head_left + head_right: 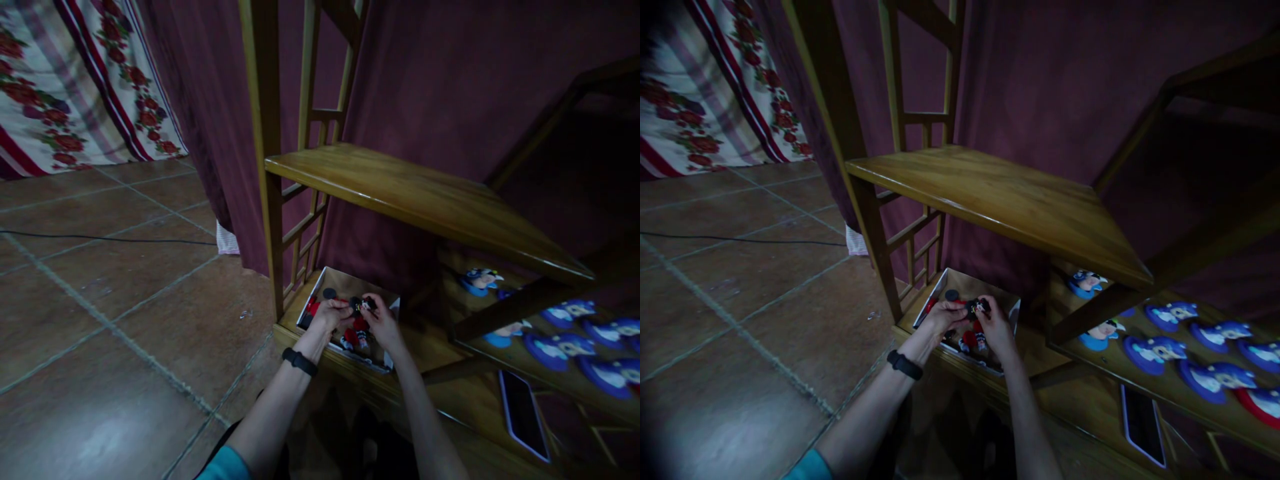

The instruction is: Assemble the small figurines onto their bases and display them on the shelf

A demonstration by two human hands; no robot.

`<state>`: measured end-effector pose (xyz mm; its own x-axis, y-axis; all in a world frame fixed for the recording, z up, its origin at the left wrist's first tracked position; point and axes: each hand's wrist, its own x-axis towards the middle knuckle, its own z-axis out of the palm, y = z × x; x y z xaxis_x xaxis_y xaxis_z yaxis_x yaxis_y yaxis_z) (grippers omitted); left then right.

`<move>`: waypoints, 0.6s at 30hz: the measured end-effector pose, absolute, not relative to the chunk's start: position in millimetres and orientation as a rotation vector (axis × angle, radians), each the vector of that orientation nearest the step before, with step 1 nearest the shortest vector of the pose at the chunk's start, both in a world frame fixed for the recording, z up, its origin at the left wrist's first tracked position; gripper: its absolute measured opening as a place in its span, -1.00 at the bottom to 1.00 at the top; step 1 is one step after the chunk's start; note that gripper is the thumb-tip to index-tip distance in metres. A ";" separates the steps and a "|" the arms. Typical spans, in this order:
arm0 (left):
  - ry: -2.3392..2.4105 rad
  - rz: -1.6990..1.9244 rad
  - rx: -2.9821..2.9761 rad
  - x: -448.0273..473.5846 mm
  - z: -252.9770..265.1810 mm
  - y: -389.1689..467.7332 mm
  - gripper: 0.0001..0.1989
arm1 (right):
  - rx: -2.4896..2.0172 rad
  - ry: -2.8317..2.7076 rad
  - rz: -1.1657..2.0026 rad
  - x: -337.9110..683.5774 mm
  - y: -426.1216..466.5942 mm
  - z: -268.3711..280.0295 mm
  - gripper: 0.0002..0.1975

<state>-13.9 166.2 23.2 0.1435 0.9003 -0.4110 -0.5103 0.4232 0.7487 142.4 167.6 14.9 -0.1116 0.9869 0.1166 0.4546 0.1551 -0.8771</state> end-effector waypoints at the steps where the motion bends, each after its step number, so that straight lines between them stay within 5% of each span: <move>1: 0.964 1.070 0.503 -14.2 22.8 166.5 -0.87 | -1.396 -1.688 0.898 142.7 167.3 15.5 -0.68; 18: 0.951 1.040 0.407 -20.3 26.7 166.1 -0.86 | -1.389 -1.615 0.967 142.4 165.6 15.4 -0.65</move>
